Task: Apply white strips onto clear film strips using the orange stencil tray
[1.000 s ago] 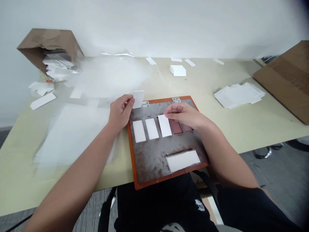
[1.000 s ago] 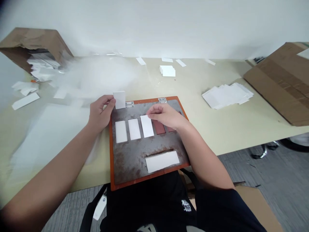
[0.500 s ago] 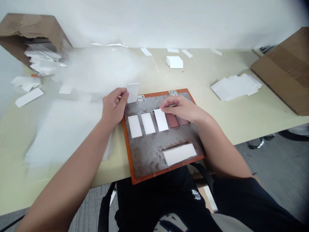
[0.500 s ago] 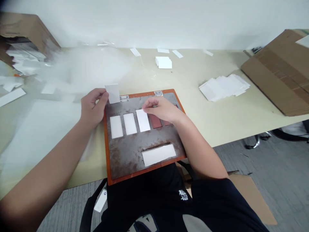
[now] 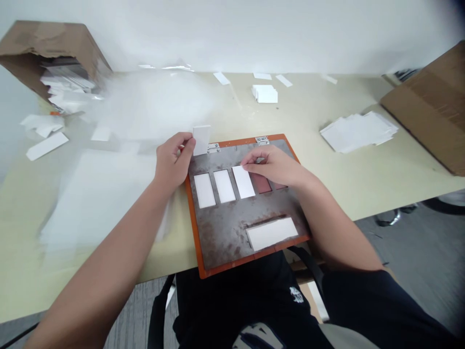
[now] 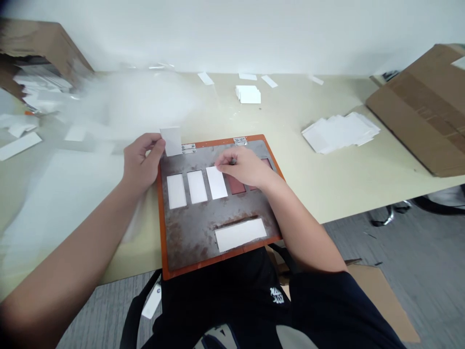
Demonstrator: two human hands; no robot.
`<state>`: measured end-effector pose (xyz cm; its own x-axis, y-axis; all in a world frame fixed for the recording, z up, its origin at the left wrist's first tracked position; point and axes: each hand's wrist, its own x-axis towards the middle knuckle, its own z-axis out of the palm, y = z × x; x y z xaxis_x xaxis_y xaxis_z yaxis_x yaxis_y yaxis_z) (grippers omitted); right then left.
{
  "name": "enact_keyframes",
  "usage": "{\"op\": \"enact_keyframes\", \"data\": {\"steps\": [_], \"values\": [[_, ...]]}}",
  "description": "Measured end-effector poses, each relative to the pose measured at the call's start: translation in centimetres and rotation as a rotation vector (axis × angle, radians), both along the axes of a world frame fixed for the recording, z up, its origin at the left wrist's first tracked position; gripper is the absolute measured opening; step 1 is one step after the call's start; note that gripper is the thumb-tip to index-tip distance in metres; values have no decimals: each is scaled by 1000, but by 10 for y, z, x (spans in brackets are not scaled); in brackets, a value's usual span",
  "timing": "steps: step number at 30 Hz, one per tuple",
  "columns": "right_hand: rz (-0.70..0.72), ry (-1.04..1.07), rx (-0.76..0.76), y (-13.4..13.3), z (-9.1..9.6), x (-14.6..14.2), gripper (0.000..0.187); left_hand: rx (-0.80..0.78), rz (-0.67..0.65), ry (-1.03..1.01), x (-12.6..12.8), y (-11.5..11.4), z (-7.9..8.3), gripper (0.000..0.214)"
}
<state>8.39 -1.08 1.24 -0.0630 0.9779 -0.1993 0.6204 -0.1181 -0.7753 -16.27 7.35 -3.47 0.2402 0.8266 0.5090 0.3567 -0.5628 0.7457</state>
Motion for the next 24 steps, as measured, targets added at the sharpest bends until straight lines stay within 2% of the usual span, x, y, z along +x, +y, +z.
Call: {"op": "enact_keyframes", "data": {"steps": [24], "values": [[-22, -12, 16, -3, -2, -1, 14, -26, 12, 30, 1, -4, 5, 16]]}}
